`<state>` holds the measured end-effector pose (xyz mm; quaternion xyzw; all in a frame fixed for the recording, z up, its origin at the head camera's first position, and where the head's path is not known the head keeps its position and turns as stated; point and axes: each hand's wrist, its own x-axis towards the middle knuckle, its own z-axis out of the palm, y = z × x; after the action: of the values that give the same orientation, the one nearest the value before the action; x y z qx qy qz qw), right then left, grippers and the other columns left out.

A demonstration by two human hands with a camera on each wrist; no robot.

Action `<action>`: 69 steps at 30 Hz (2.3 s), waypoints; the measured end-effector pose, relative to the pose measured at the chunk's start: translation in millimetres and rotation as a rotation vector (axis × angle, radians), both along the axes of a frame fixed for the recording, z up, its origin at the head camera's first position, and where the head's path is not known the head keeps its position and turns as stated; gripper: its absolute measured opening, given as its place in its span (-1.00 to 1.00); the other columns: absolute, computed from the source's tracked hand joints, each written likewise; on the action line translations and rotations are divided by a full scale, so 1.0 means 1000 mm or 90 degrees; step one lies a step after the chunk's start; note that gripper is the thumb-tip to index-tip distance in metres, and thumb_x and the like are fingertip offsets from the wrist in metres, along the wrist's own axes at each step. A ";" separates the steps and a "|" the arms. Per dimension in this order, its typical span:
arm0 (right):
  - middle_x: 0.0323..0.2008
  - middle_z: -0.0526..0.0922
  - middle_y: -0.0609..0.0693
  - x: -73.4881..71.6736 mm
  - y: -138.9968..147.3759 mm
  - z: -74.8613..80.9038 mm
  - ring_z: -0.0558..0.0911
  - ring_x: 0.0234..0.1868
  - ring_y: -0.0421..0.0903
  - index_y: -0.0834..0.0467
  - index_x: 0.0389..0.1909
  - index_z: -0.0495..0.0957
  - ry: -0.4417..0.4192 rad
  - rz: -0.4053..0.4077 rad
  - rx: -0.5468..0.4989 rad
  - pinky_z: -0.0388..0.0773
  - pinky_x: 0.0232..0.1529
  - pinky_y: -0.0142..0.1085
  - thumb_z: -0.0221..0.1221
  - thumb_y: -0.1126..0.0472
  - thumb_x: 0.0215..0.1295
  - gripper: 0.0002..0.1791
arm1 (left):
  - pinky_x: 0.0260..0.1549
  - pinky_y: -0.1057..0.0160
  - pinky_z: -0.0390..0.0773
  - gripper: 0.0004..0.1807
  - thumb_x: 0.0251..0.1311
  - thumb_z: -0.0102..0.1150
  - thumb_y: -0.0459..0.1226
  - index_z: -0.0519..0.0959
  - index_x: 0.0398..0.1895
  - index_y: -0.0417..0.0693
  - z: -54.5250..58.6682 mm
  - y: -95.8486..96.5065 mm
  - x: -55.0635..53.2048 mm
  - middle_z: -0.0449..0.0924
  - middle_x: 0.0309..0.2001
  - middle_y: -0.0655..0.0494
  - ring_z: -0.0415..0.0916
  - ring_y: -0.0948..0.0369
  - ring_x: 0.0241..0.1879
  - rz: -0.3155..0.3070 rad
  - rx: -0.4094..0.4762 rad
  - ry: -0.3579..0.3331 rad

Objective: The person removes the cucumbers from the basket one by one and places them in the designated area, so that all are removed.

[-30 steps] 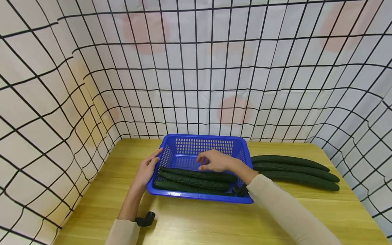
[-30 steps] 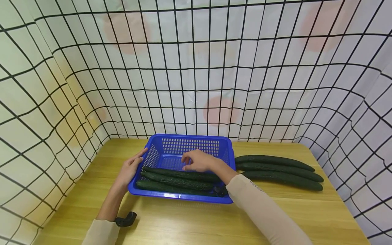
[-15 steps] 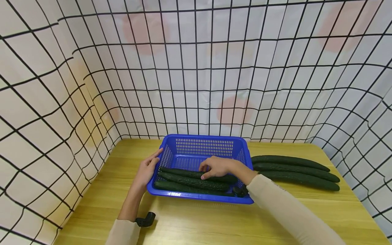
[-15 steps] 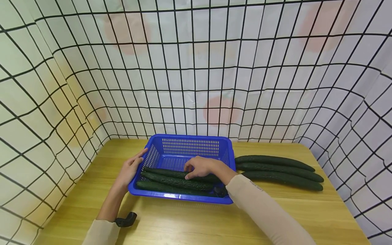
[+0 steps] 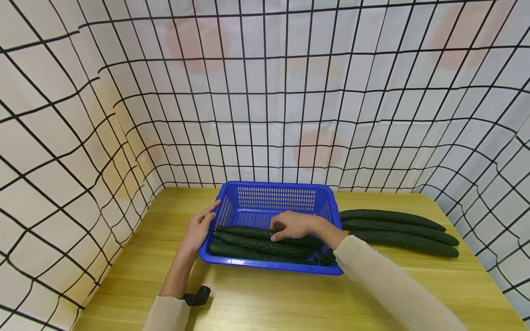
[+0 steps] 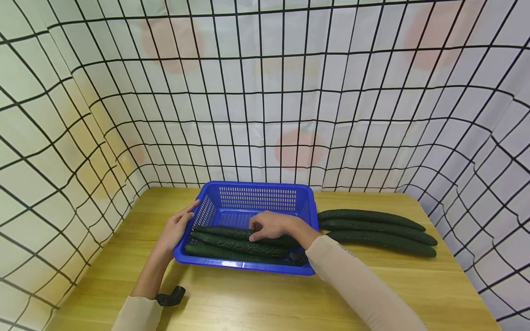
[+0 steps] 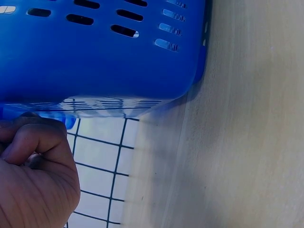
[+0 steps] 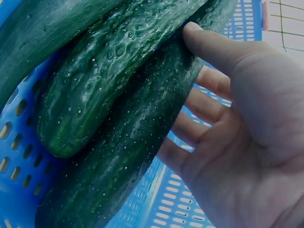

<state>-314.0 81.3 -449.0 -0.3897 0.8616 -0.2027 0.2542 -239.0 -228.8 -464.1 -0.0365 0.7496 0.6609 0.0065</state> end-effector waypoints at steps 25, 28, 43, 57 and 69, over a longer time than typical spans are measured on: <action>0.30 0.61 0.03 0.008 0.005 0.017 0.66 0.11 0.01 -0.01 0.36 0.55 0.006 -0.083 -0.169 0.60 0.09 -0.03 0.17 -0.16 0.48 -0.47 | 0.27 0.13 0.38 -0.53 0.59 -0.09 -0.13 0.43 0.50 0.29 -0.001 0.000 0.000 0.21 0.58 0.08 0.31 0.02 0.38 0.000 -0.003 -0.010; 0.33 0.59 0.03 0.012 0.005 0.024 0.64 0.06 -0.04 0.01 0.37 0.54 0.031 -0.071 -0.171 0.55 0.06 -0.07 0.15 -0.17 0.49 -0.44 | 0.14 0.27 0.43 -0.53 0.58 -0.07 -0.14 0.44 0.48 0.28 -0.001 0.000 0.000 0.24 0.57 0.07 0.34 0.01 0.34 0.002 -0.004 -0.009; 0.44 0.46 0.05 0.026 0.022 0.068 0.39 0.49 0.10 0.00 0.46 0.43 0.145 -0.081 -0.190 0.33 0.44 0.12 0.05 -0.14 0.57 -0.44 | 0.35 0.01 0.33 -0.52 0.59 -0.11 -0.16 0.42 0.51 0.24 0.001 -0.001 0.000 0.17 0.61 0.07 0.19 0.02 0.50 -0.003 -0.007 -0.002; 0.33 0.54 -0.03 0.038 0.056 0.085 0.53 0.33 0.05 -0.07 0.44 0.46 0.189 -0.098 -0.176 0.47 0.29 0.09 0.06 -0.17 0.55 -0.46 | 0.28 0.02 0.42 -0.51 0.60 -0.13 -0.17 0.40 0.52 0.22 -0.003 0.000 -0.002 0.19 0.60 0.06 0.30 -0.02 0.42 -0.008 0.000 0.003; 0.29 0.55 0.04 0.047 0.115 0.067 0.55 0.21 0.15 -0.07 0.43 0.47 0.211 -0.167 -0.161 0.49 0.20 0.14 0.10 -0.14 0.54 -0.47 | 0.30 0.07 0.37 -0.52 0.61 -0.13 -0.15 0.40 0.52 0.24 -0.003 -0.001 -0.001 0.18 0.60 0.09 0.23 0.04 0.47 -0.014 -0.009 0.007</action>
<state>-266.9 196.0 -381.7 -0.3312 0.9026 -0.2734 0.0303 -240.0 -229.9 -467.3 -0.0242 0.7546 0.6557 0.0094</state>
